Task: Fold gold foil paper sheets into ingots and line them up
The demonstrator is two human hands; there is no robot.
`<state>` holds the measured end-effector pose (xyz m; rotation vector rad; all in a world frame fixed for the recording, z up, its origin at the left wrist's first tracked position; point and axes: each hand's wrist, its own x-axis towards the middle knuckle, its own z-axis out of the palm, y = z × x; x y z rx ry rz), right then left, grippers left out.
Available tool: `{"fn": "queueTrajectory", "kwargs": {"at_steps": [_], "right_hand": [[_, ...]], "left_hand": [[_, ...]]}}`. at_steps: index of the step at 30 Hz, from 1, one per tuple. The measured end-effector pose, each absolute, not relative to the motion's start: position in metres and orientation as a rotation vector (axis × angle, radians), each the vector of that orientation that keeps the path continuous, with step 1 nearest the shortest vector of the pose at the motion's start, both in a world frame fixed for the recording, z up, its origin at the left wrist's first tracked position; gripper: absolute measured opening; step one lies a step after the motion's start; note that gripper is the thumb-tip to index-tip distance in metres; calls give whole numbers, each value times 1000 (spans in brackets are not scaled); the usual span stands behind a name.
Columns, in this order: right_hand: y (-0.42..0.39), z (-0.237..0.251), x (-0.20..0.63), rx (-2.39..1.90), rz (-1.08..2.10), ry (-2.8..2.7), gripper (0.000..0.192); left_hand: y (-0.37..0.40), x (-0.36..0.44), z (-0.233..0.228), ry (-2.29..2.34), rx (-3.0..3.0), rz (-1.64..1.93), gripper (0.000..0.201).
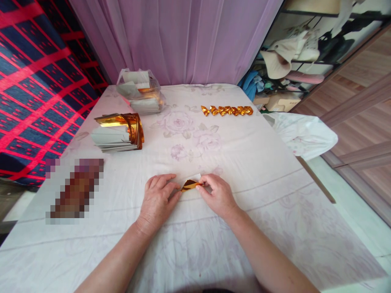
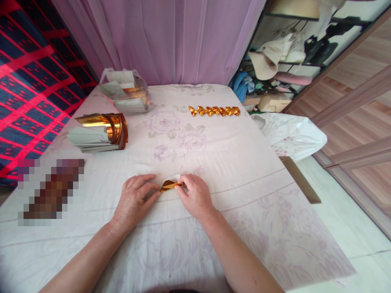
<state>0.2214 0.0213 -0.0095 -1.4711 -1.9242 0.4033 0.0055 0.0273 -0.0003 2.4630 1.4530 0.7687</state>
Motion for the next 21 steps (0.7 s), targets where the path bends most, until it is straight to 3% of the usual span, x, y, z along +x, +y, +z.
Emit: {"fn": "queueTrajectory", "kwargs": {"at_steps": [5, 12, 21], "right_hand": [[19, -13, 216, -1467, 334, -1862, 5], [17, -9, 209, -1343, 89, -1961, 8], [15, -3, 209, -1264, 89, -2059, 15]], "left_hand": [[27, 6, 3, 1464, 2544, 867, 12], [21, 10, -1, 1349, 2590, 828, 40], [21, 10, -1, 1330, 2432, 854, 25]]}}
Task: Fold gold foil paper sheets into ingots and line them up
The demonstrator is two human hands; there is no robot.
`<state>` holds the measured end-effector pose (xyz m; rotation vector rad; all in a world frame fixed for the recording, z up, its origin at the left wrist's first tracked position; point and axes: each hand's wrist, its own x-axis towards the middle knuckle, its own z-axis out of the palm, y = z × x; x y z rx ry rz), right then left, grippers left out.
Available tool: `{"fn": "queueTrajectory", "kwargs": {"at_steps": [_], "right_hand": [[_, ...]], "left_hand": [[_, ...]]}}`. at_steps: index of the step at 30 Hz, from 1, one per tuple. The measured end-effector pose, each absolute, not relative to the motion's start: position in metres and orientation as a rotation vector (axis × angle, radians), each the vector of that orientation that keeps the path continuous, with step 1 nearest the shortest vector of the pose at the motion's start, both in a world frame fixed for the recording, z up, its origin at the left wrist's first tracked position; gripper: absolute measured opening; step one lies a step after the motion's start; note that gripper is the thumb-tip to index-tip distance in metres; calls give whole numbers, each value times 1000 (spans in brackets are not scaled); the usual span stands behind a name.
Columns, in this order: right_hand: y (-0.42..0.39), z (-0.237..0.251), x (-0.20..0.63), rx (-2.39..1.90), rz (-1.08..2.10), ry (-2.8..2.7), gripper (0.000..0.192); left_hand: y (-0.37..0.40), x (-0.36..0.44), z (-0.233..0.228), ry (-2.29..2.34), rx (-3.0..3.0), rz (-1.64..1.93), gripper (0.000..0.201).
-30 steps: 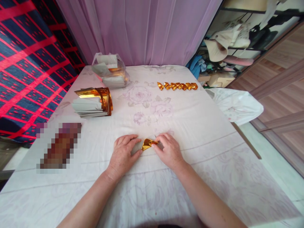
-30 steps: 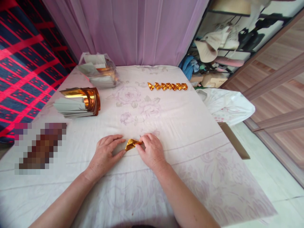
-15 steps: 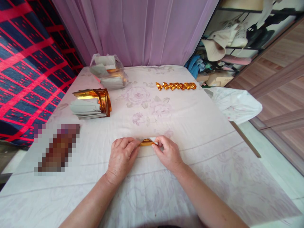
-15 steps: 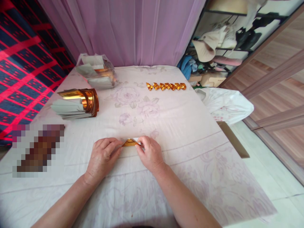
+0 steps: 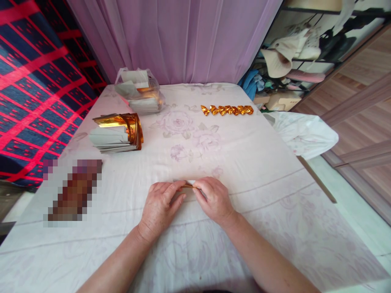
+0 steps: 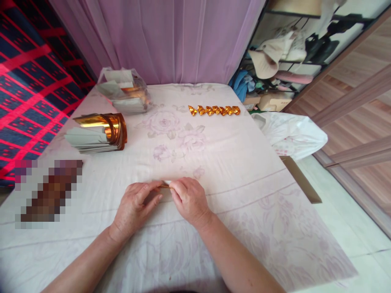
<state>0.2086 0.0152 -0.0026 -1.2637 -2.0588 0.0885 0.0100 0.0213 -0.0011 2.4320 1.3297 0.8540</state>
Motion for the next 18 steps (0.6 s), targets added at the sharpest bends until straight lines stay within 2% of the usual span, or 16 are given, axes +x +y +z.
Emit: {"fn": "queueTrajectory", "kwargs": {"at_steps": [11, 18], "right_hand": [[13, -4, 206, -1337, 139, -2110, 13], [9, -8, 200, -1320, 261, -2188, 33]], "left_hand": [[21, 9, 5, 1390, 2501, 780, 25], [29, 0, 6, 1557, 2512, 712, 25]]}}
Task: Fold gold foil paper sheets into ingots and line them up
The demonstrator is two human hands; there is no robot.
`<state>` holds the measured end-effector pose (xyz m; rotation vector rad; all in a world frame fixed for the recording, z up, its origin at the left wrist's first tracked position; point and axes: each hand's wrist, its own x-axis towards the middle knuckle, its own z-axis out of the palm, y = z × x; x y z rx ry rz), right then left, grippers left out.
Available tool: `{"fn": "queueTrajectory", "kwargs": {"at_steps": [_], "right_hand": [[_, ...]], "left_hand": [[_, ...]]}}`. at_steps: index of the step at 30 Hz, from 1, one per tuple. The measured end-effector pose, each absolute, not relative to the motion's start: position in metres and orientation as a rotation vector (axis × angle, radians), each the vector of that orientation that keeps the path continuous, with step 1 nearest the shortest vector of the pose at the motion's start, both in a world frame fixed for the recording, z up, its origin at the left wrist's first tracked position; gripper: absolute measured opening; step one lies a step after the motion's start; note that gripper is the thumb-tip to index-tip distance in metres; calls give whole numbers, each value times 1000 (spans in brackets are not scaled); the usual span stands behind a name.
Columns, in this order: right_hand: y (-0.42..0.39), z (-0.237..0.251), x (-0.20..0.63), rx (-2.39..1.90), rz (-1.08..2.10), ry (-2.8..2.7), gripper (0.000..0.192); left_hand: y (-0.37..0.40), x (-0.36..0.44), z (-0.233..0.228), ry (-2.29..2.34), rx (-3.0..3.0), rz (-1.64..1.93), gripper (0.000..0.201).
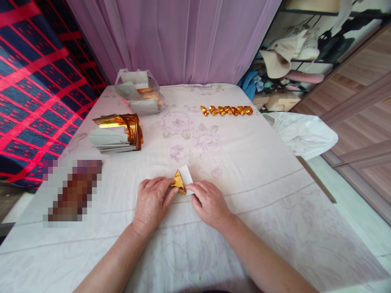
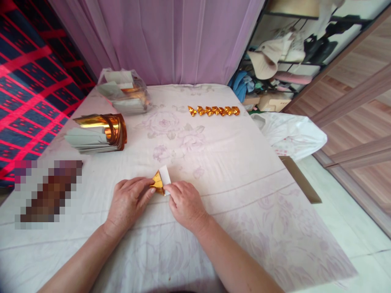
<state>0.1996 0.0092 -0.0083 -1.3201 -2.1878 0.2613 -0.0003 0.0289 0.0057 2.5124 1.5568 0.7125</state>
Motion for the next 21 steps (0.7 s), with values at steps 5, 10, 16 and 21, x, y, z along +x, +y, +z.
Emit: {"fn": "queueTrajectory", "kwargs": {"at_steps": [5, 10, 16, 21], "right_hand": [[7, -7, 196, -1287, 314, -2269, 26], [7, -4, 196, -1285, 276, -2271, 20], [12, -2, 207, -1322, 110, -2298, 28], [12, 1, 210, -1312, 47, -2310, 20]], "left_hand": [[31, -1, 5, 1621, 2506, 662, 15], [32, 3, 4, 1605, 2516, 690, 15], [27, 7, 5, 1469, 2653, 644, 12], [21, 8, 11, 1407, 2686, 650, 15]]}}
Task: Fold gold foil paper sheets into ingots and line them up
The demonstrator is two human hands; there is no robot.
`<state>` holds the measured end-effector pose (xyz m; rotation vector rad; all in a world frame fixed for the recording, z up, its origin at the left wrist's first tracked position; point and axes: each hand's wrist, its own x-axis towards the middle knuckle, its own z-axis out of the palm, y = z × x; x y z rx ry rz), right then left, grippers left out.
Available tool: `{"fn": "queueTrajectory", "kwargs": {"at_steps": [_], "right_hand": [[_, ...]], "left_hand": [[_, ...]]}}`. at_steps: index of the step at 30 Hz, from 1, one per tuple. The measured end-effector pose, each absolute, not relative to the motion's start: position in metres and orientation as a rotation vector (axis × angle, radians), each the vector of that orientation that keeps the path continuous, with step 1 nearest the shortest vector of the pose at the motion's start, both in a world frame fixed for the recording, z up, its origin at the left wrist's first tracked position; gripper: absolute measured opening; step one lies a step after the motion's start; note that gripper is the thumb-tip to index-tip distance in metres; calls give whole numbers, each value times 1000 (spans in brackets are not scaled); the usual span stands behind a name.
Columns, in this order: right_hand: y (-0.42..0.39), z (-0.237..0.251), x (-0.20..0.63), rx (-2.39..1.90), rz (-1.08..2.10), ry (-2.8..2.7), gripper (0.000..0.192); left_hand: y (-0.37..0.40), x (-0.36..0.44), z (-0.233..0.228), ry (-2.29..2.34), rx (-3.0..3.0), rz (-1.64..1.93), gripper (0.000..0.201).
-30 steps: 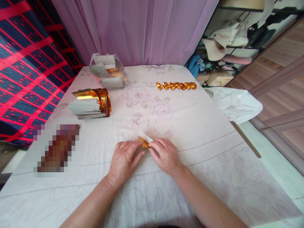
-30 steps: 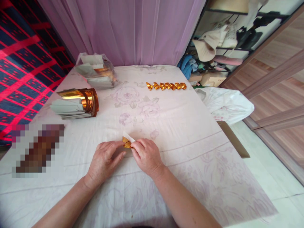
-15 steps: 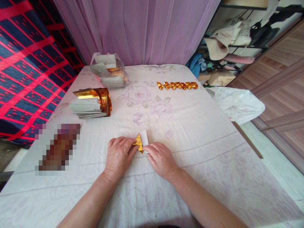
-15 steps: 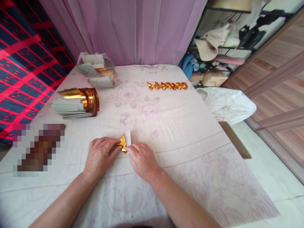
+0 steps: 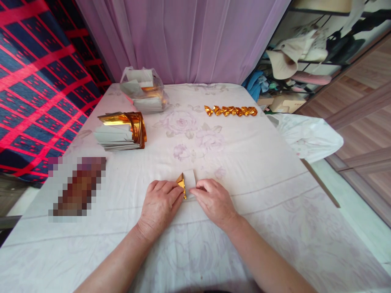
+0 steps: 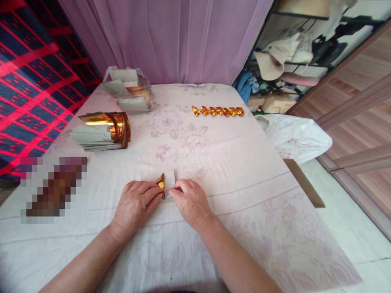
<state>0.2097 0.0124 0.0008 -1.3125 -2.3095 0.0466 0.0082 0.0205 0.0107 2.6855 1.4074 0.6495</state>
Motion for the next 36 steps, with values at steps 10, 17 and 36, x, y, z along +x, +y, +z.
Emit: {"fn": "queueTrajectory", "kwargs": {"at_steps": [10, 17, 36], "right_hand": [[8, 0, 205, -1221, 183, -2286, 10], [12, -6, 208, -1233, 357, -2178, 11], [14, -6, 193, -1466, 299, -2070, 10]], "left_hand": [[21, 2, 8, 1373, 2683, 648, 14], [21, 3, 10, 1380, 2644, 671, 13], [17, 4, 8, 1458, 2513, 574, 15]]}}
